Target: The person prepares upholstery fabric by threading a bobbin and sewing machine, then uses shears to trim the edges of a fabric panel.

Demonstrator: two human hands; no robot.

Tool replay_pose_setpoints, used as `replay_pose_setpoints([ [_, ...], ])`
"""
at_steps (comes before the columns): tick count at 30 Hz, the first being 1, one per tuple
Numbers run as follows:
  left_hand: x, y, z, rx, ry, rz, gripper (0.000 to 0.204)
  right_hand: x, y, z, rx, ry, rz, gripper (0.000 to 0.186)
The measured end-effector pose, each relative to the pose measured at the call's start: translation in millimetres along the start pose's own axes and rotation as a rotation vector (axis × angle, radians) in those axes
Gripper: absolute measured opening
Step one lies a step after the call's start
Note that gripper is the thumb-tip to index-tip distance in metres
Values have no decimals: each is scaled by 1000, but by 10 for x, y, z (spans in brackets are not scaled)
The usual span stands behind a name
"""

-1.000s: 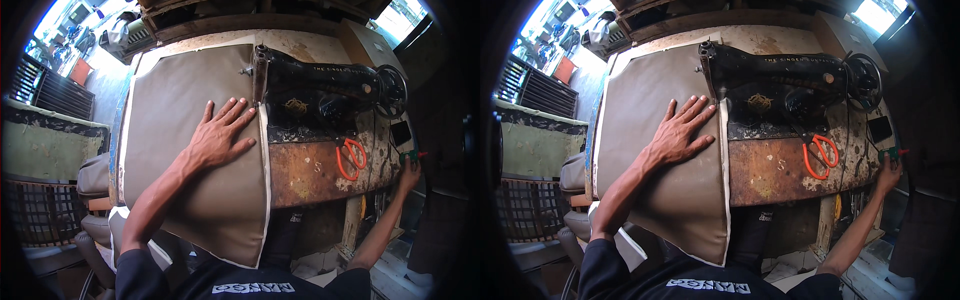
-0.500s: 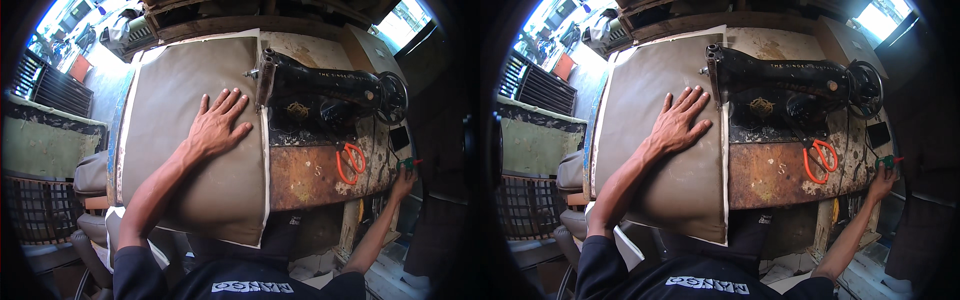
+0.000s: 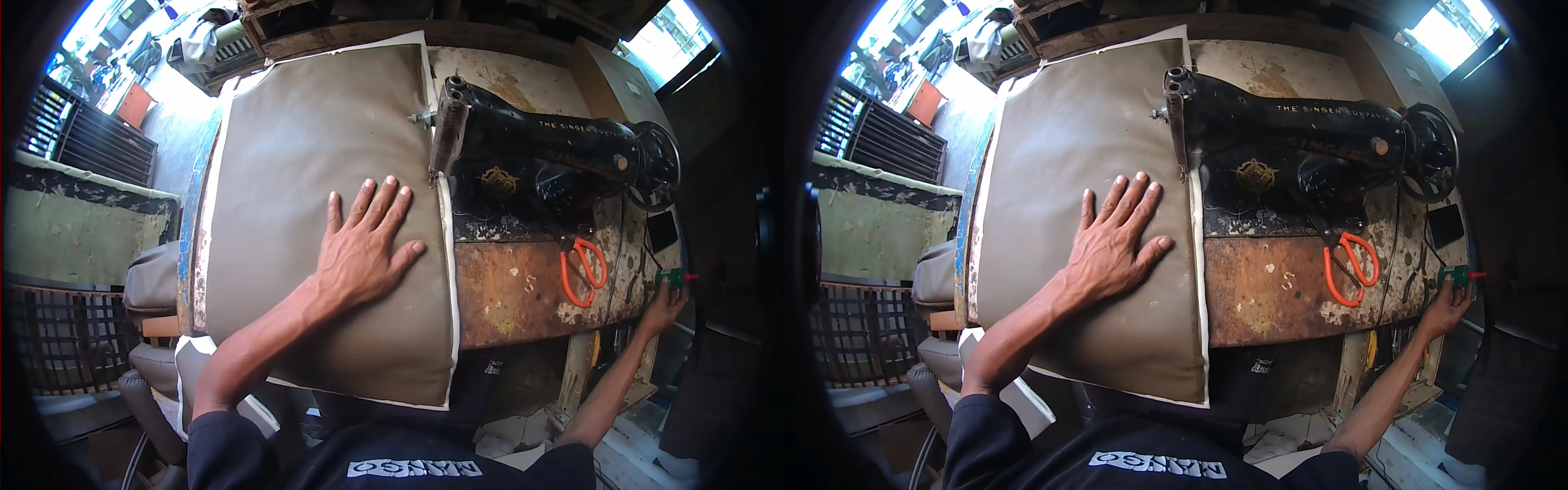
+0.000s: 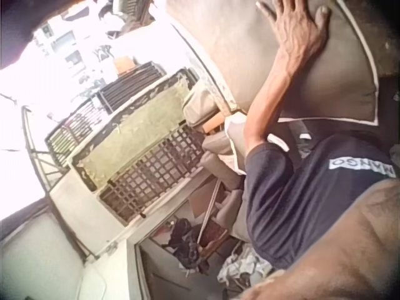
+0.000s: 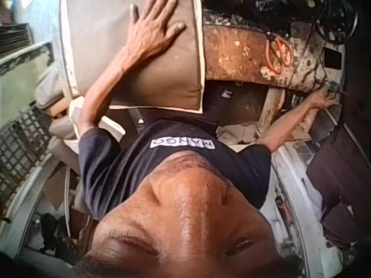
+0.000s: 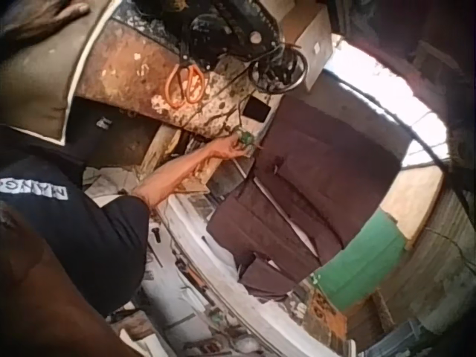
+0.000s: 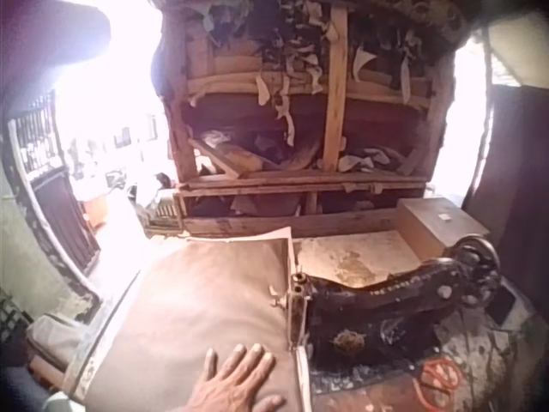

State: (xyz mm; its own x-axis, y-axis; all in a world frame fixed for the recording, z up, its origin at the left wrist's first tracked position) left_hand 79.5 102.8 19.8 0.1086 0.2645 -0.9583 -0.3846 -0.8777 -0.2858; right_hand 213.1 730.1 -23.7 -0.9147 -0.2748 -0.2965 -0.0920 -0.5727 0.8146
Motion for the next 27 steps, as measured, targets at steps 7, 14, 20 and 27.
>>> replay_pose_setpoints([
  [7, 58, 191, 186, 30, 6, 22, 74, -8, 14, 14, 47, 87, -426, 71],
  [14, 65, 270, 432, 44, -7, 21, 75, -123, -57, 17, 31, 77, -334, 70],
  [20, 23, 381, 616, 52, 6, 12, 76, -53, 1114, -871, -119, -161, -260, 44],
  [27, -22, 288, 528, 20, -107, 130, 75, 577, 2761, -3302, -9, 996, 146, 43],
])
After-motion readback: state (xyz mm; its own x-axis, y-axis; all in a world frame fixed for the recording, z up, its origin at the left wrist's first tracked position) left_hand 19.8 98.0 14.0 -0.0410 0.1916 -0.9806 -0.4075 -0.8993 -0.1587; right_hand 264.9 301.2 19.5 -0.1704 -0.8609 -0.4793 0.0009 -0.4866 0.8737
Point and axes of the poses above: each hand's wrist, its own z-axis towards the middle knuckle, its own x-axis out of the palm, y = z × x, the point moved 3 cm from there along z, towards the middle knuckle, and after that the axes turned 3 degrees about -z, right-handed, at the moved point
